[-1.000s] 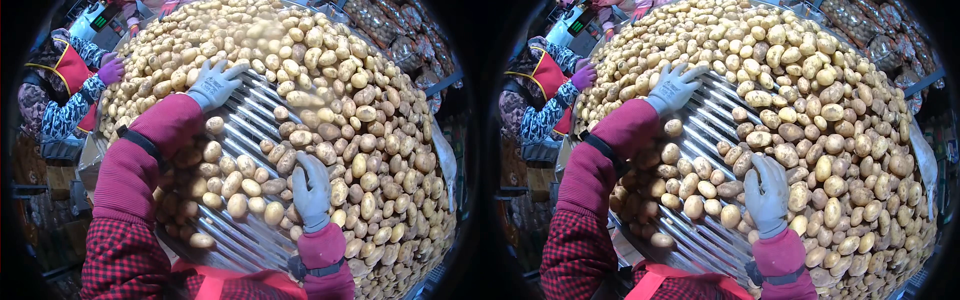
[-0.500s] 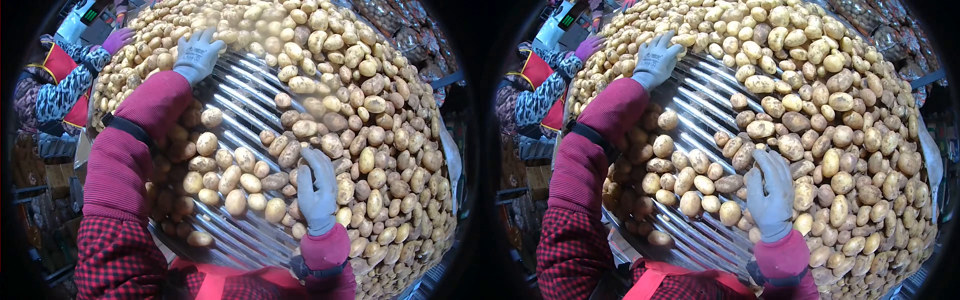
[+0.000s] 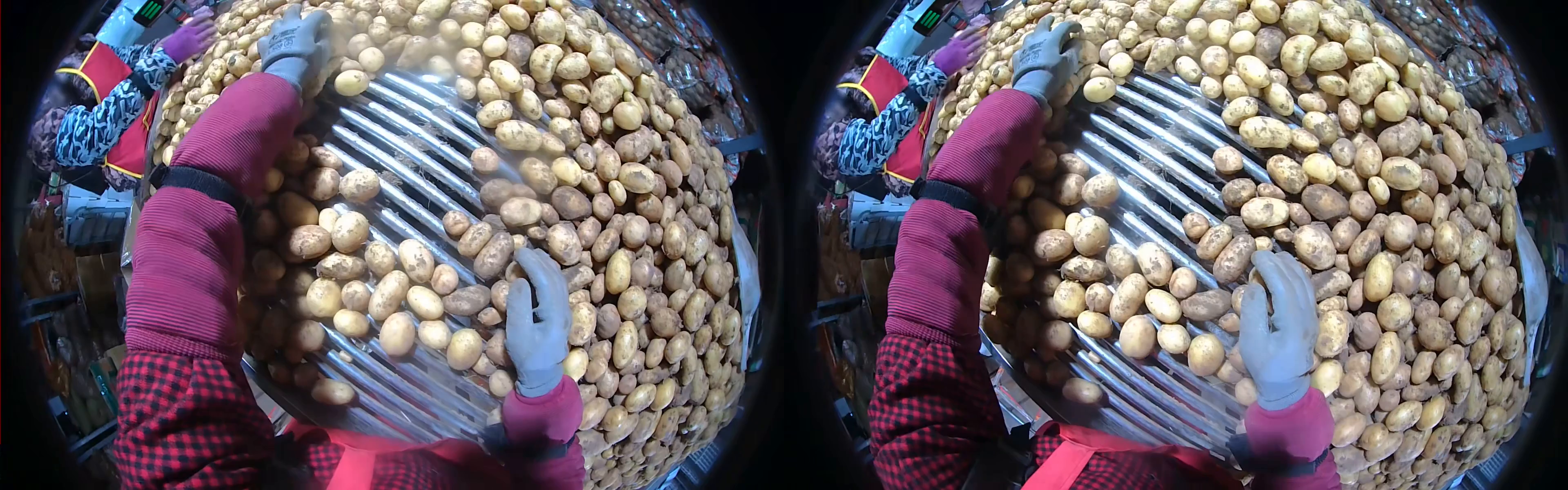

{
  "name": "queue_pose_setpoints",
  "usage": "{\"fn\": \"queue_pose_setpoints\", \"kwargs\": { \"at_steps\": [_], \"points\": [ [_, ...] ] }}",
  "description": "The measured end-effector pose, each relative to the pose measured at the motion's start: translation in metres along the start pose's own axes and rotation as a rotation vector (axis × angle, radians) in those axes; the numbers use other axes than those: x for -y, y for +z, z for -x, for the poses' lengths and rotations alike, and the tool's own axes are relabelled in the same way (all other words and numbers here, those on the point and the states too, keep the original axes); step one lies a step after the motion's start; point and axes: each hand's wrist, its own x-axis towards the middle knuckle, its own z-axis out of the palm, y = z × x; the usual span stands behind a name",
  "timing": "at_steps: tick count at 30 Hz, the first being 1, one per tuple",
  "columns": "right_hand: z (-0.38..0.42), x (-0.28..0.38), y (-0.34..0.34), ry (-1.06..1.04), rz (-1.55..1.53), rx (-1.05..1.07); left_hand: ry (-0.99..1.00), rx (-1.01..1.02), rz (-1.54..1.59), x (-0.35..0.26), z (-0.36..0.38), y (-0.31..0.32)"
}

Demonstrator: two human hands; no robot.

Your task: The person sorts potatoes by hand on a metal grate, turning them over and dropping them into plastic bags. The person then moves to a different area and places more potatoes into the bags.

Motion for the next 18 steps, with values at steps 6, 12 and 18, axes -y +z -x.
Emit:
{"fn": "queue_pose_setpoints", "kwargs": {
  "at_steps": [6, 12, 18],
  "points": [
    [-0.002, 0.0, -0.001, 0.027, 0.01, 0.008, -0.239, 0.11, -0.089, 0.074, -0.005, -0.007],
    [-0.001, 0.001, 0.0, 0.02, 0.0, 0.001, -0.362, 0.179, -0.087, 0.141, 0.009, -0.022],
    [-0.001, -0.003, 0.005, 0.0, -0.02, -0.038, -0.059, 0.027, -0.311, 0.164, 0.046, -0.063]
  ]
}}
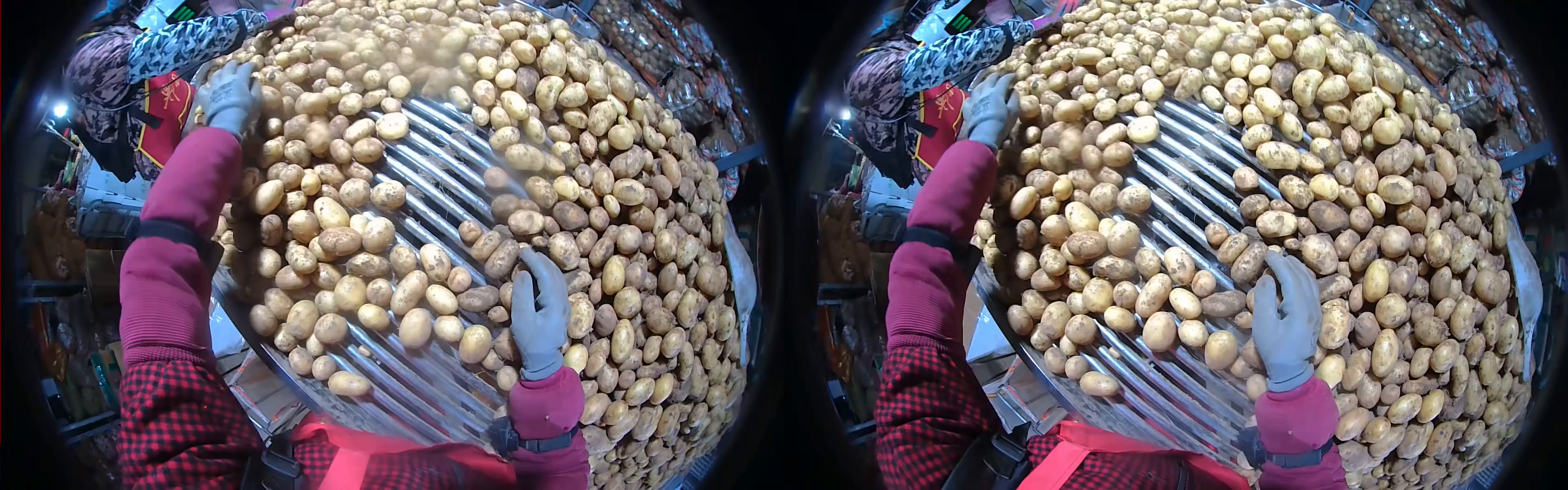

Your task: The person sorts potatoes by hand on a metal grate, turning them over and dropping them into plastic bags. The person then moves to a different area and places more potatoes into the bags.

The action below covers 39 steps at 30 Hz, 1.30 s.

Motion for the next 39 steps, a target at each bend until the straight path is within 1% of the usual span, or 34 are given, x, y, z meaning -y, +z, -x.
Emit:
{"fn": "queue_pose_setpoints", "kwargs": {
  "at_steps": [1, 3, 5, 7, 9, 11, 12, 14, 15, 17, 19, 22, 24, 25, 27, 28, 29, 31, 32, 33, 36, 37, 39],
  "points": [
    [0.0, 0.0, 0.0, 0.001, 0.017, -0.005, 0.072, -0.069, 0.035, -0.022, 0.006, -0.023],
    [0.0, 0.001, 0.001, -0.006, 0.027, -0.008, 0.241, -0.056, 0.197, -0.067, 0.013, -0.057],
    [0.0, -0.001, 0.002, -0.009, 0.036, -0.006, 0.525, 0.039, 0.44, -0.118, 0.024, -0.092],
    [0.001, -0.004, 0.003, -0.011, 0.042, -0.017, 0.644, 0.286, 0.453, -0.177, 0.047, -0.121],
    [0.0, -0.002, 0.002, -0.017, 0.04, -0.017, 0.827, 0.492, 0.596, -0.207, 0.082, -0.132],
    [0.0, -0.003, 0.001, -0.011, 0.037, -0.018, 0.925, 0.199, 0.699, -0.218, 0.133, -0.124],
    [0.0, -0.003, 0.001, -0.017, 0.027, -0.017, 0.932, 0.205, 0.699, -0.218, 0.139, -0.13],
    [0.001, -0.004, 0.0, -0.02, 0.014, -0.014, 0.792, 0.5, 0.52, -0.209, 0.145, -0.142],
    [0.002, -0.006, 0.001, -0.015, 0.017, -0.013, 0.723, 0.588, 0.519, -0.202, 0.145, -0.142],
    [0.001, -0.005, 0.002, -0.014, 0.02, -0.017, 0.69, 0.507, 0.397, -0.194, 0.143, -0.139],
    [0.002, -0.005, 0.0, -0.042, 0.014, -0.019, 0.678, 0.467, 0.376, -0.186, 0.146, -0.133],
    [0.002, -0.006, 0.0, -0.055, -0.002, -0.023, 0.674, 0.519, 0.32, -0.161, 0.134, -0.134],
    [0.001, -0.006, 0.0, -0.041, -0.009, -0.025, 0.582, 0.57, 0.29, -0.142, 0.126, -0.136],
    [0.002, -0.004, 0.0, -0.033, -0.015, -0.021, 0.532, 0.51, 0.306, -0.132, 0.126, -0.13],
    [0.001, -0.004, 0.0, -0.031, -0.004, -0.02, 0.564, 0.335, 0.335, -0.111, 0.127, -0.126],
    [0.001, -0.004, 0.001, -0.02, -0.006, -0.021, 0.602, 0.169, 0.298, -0.106, 0.131, -0.117],
    [0.001, -0.005, 0.002, -0.012, -0.007, -0.02, 0.598, 0.173, 0.296, -0.101, 0.135, -0.11],
    [0.001, -0.006, 0.001, -0.017, 0.005, -0.015, 0.667, -0.043, 0.24, -0.096, 0.135, -0.093],
    [0.002, -0.006, 0.001, -0.019, -0.005, -0.014, 0.622, -0.045, 0.309, -0.094, 0.133, -0.09],
    [0.002, -0.006, 0.001, -0.02, -0.015, -0.016, 0.596, -0.001, 0.335, -0.089, 0.133, -0.089],
    [0.002, -0.005, 0.001, -0.003, -0.017, -0.012, 0.511, -0.072, 0.369, -0.077, 0.127, -0.077],
    [0.003, -0.006, 0.001, 0.001, -0.018, -0.006, 0.43, 0.017, 0.273, -0.062, 0.122, -0.067],
    [0.002, -0.007, 0.002, -0.005, -0.026, -0.009, 0.318, 0.063, 0.167, -0.053, 0.109, -0.045]
  ]
}}
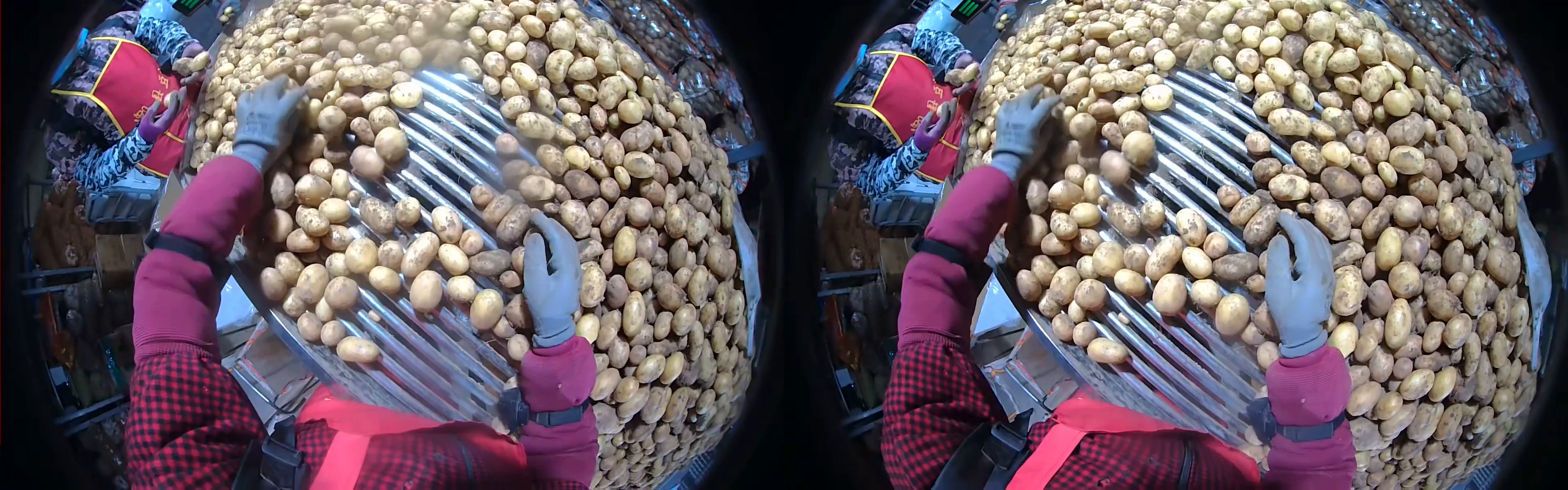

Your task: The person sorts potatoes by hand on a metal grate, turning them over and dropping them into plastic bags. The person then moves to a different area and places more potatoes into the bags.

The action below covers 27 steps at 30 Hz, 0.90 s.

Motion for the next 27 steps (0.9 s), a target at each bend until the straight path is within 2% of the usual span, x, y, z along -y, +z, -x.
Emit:
{"fn": "queue_pose_setpoints", "kwargs": {
  "at_steps": [4, 6, 7, 9, 10, 11, 12, 13, 14, 16, 18, 19, 20, 22, 24, 26, 27],
  "points": [
    [0.001, -0.003, 0.003, 0.028, -0.013, -0.011, -0.092, 0.033, -0.139, 0.023, -0.003, 0.006],
    [0.001, -0.003, 0.003, 0.017, -0.001, -0.011, -0.256, 0.066, -0.146, 0.015, -0.001, -0.004],
    [0.0, -0.002, 0.003, 0.008, 0.012, -0.012, -0.217, -0.034, -0.089, 0.01, 0.005, -0.008],
    [-0.001, 0.0, 0.003, 0.021, 0.015, -0.002, -0.019, -0.076, 0.171, -0.026, 0.012, -0.056],
    [-0.001, 0.001, 0.002, 0.037, 0.021, 0.008, 0.178, -0.124, 0.325, -0.049, 0.019, -0.083],
    [0.0, -0.001, 0.003, 0.045, 0.027, 0.003, 0.32, -0.001, 0.42, -0.066, 0.032, -0.1],
    [0.001, -0.002, 0.004, 0.045, 0.035, 0.007, 0.374, 0.111, 0.521, -0.097, 0.046, -0.132],
    [0.0, -0.003, 0.004, 0.027, 0.042, 0.002, 0.501, 0.077, 0.46, -0.112, 0.071, -0.119],
    [-0.001, -0.004, 0.004, 0.005, 0.048, -0.003, 0.504, 0.159, 0.456, -0.127, 0.095, -0.122],
    [-0.001, -0.007, 0.005, -0.026, 0.058, -0.004, 0.468, 0.324, 0.526, -0.141, 0.125, -0.13],
    [0.0, -0.005, 0.005, -0.095, 0.122, 0.026, 0.336, 0.307, 0.381, -0.121, 0.12, -0.13],
    [0.0, 0.0, 0.003, -0.139, 0.177, 0.045, 0.245, 0.226, 0.231, -0.109, 0.123, -0.135],
    [0.002, 0.003, 0.002, -0.148, 0.185, 0.049, 0.257, 0.206, 0.244, -0.078, 0.135, -0.107],
    [0.006, 0.004, 0.004, -0.187, 0.233, 0.043, 0.298, 0.166, 0.275, -0.067, 0.131, -0.108],
    [0.008, 0.014, 0.003, -0.191, 0.281, 0.059, 0.209, 0.206, 0.231, -0.066, 0.131, -0.107],
    [0.015, 0.029, 0.006, -0.117, 0.177, 0.097, 0.089, 0.161, 0.251, -0.061, 0.134, -0.117],
    [0.016, 0.037, 0.011, -0.221, 0.181, 0.068, 0.044, 0.186, 0.237, -0.057, 0.141, -0.118]
  ]
}}
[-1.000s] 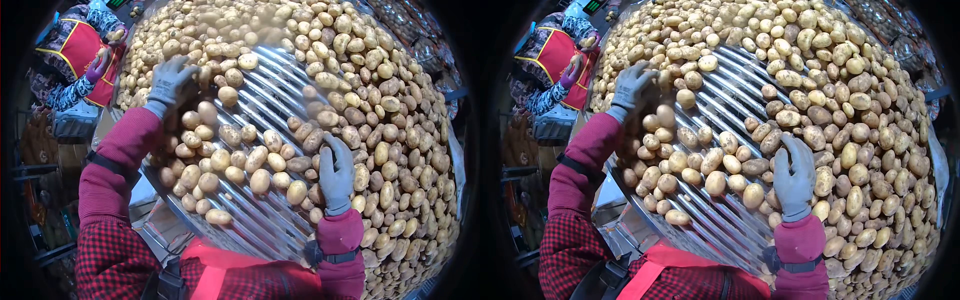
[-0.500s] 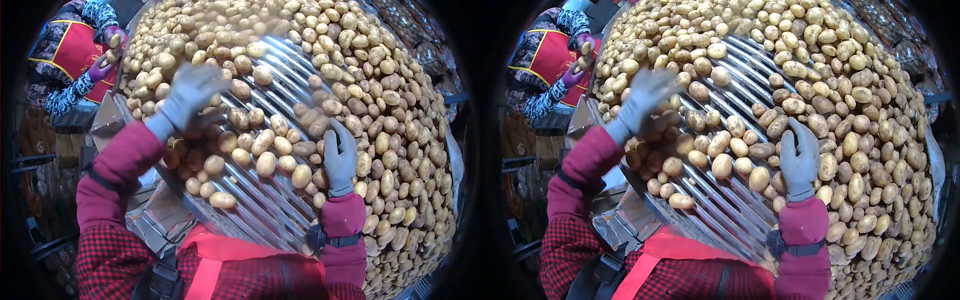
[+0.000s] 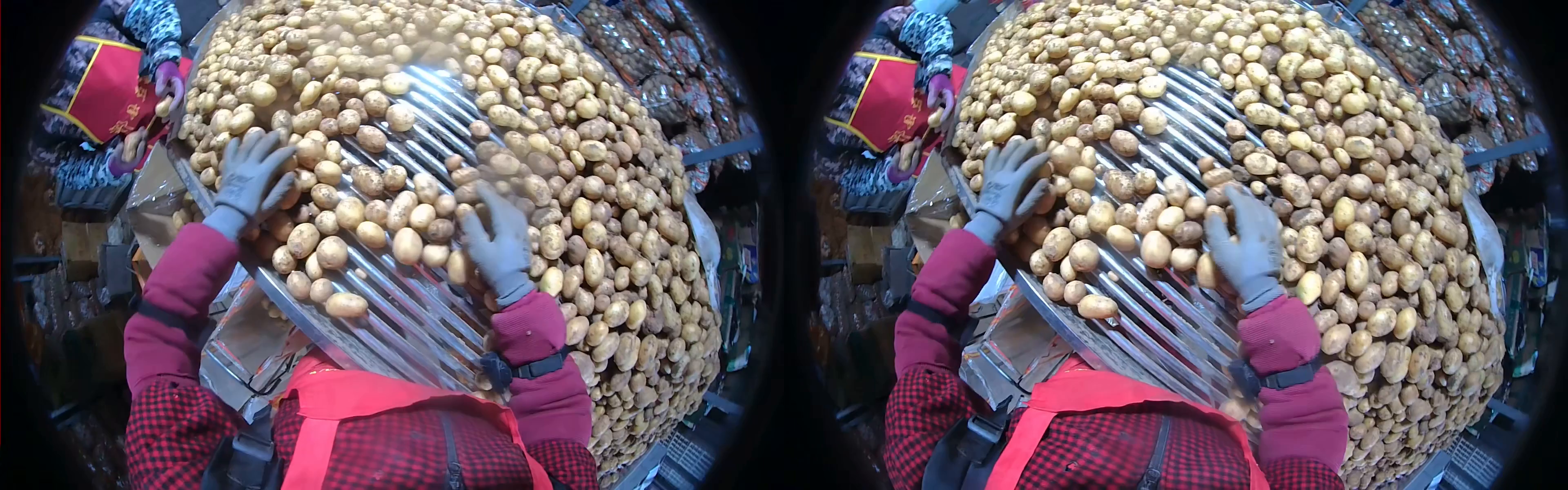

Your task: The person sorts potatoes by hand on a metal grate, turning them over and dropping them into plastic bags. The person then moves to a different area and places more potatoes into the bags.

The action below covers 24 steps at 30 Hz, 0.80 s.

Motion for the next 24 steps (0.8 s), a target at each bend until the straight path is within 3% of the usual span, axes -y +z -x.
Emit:
{"fn": "queue_pose_setpoints", "kwargs": {
  "at_steps": [5, 7, 9, 12, 13, 14, 16, 17, 19, 24],
  "points": [
    [0.01, 0.079, 0.035, -0.157, -0.119, 0.151, -0.093, -0.021, 0.032, 0.006, 0.043, 0.013],
    [0.018, 0.113, 0.037, -0.156, 0.037, 0.257, -0.123, -0.053, 0.069, 0.006, 0.045, 0.022],
    [0.022, 0.114, 0.046, -0.198, -0.312, 0.29, -0.219, -0.075, 0.113, 0.002, 0.045, 0.028],
    [0.006, 0.111, 0.031, -0.242, -0.493, 0.355, -0.232, -0.138, 0.182, 0.004, 0.043, 0.038],
    [-0.014, 0.103, 0.01, -0.084, -0.371, 0.457, -0.234, -0.172, 0.2, 0.006, 0.044, 0.041],
    [-0.022, 0.085, 0.008, 0.155, -0.385, 0.363, -0.232, -0.199, 0.207, 0.005, 0.043, 0.042],
    [-0.055, 0.048, -0.007, 0.355, -0.205, 0.282, -0.244, -0.202, 0.237, 0.005, 0.043, 0.042],
    [-0.064, 0.013, -0.006, 0.049, -0.056, 0.178, -0.247, -0.207, 0.261, 0.005, 0.043, 0.041],
    [-0.076, -0.009, -0.017, 0.033, 0.134, 0.37, -0.259, -0.214, 0.274, 0.005, 0.042, 0.039],
    [-0.098, -0.038, 0.001, -0.182, 0.477, 0.587, -0.246, -0.258, 0.297, 0.006, 0.041, 0.044]
  ]
}}
